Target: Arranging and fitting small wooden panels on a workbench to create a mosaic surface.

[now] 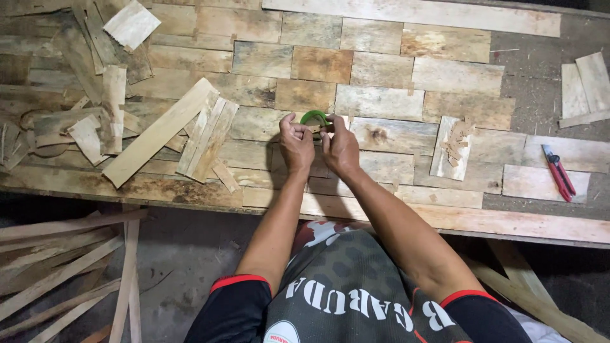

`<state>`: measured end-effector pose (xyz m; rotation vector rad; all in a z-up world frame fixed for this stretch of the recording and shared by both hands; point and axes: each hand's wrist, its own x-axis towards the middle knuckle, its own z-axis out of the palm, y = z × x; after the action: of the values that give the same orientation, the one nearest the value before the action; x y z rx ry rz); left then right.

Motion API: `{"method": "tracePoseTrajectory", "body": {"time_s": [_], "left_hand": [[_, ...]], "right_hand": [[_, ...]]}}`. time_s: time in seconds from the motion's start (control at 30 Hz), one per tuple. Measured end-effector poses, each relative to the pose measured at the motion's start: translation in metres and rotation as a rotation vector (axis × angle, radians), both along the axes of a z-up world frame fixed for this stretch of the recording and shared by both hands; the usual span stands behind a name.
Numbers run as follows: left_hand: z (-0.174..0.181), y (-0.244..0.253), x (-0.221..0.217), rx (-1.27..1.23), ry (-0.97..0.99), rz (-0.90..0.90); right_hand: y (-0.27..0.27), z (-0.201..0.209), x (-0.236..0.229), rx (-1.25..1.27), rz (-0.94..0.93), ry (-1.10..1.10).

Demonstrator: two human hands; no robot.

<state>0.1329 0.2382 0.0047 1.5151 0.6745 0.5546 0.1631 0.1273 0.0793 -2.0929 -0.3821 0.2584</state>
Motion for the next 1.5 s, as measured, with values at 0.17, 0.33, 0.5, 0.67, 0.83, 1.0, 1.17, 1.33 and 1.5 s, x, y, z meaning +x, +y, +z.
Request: {"method": "tracePoseTrajectory", "body": {"time_s": [0.17,0.33,0.5,0.67,0.83,1.0,1.17,1.33,1.5], "left_hand": [[0.001,-0.007,0.002,0.316,0.098,0.059],[0.000,-0.008,-0.001,0.234,0.077,0.080],[-0.021,-0.005,0.002,0.236,0.028,0.069],[-0.051,0.002,0.006,0.010,-0.164,0.171],[-0.046,0.015,-0.013,-0.068,-0.188,0.211],[-0.033,0.016,-0.035,-0.027,-0.313,0.226],[-0.014,-0.002,-0.051,-0.030,-0.216,0.186],[-0.011,-0.032,-0.051,-0.062,-0.173,0.166],[-0.001,-0.061,-0.048,-0.019,-0.148,0.115]], "right_hand": [[0.000,0.006,-0.014,-0.281,0.073,-0.203],[-0.005,-0.033,-0.011,-0.466,0.200,-0.312],[-0.005,-0.034,-0.010,-0.578,0.294,-0.333],[-0.009,-0.035,-0.004,-0.572,0.295,-0.303],[-0.053,-0.023,0.012,-0.425,0.107,-0.317],[-0.156,-0.080,0.031,-0.711,-0.248,-0.462],[-0.237,-0.046,0.018,-0.670,-0.579,0.028],[-0.269,-0.068,0.017,-0.612,-0.626,-0.007],[-0.272,-0.057,0.020,-0.582,-0.634,0.008]]}}
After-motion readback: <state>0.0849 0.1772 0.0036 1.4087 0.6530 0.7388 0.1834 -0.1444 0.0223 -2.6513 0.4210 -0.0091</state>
